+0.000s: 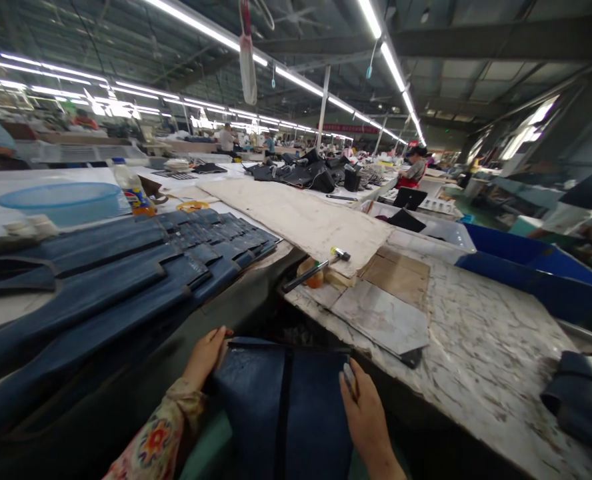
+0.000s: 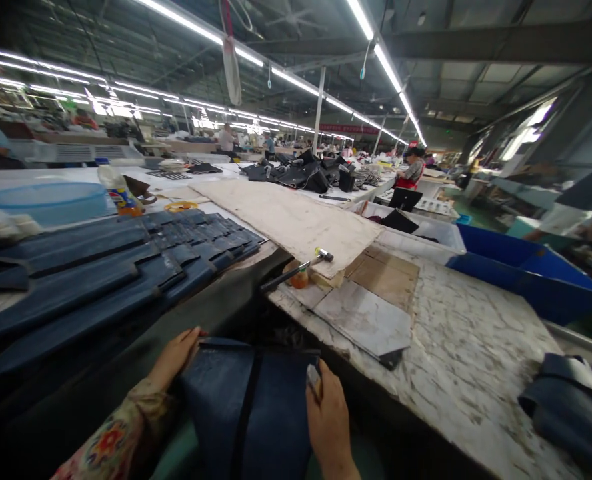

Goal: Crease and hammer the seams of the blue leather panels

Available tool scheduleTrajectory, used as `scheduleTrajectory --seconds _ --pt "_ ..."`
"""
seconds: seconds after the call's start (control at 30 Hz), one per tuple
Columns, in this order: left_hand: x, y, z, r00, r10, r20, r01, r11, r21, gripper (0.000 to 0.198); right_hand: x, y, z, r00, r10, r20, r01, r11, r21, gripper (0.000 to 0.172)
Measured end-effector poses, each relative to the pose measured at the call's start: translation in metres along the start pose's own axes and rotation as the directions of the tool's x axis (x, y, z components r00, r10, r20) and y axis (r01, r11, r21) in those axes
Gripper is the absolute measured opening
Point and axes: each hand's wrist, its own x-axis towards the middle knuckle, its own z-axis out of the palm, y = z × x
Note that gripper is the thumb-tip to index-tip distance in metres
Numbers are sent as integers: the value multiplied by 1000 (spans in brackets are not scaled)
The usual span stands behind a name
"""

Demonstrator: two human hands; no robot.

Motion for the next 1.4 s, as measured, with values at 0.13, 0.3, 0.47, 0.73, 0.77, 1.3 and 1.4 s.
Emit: scheduleTrajectory --seconds 0.13,0.3,0.47,0.73,0.77,1.3,1.4 --pt "-10 -9 -5 996 -36 -82 34 999 -22 51 10 -5 11 993 76 -90 -59 983 176 54" --pt "-25 -23 -14 976 -85 -199 73 995 -65 48 19 -18 16 991 76 -112 -40 956 292 51" --pt "-29 -31 -20 963 -116 -245 98 992 -81 47 33 -31 18 993 57 -101 -19 938 345 48" --pt "-45 -24 -12 963 -85 -257 57 992 -115 51 38 -11 10 992 9 -126 32 946 322 42" --pt "-49 -22 -10 966 -78 -248 49 991 -121 51 38 -7 6 990 1 -143 43 953 299 42" --pt "-47 -29 -28 971 -72 -228 47 993 -113 46 14 -15 19 949 -307 -76 311 949 52 42" --pt "-49 -28 -20 975 -59 -213 29 989 -144 50 16 -6 11 949 -309 -67 312 949 35 42"
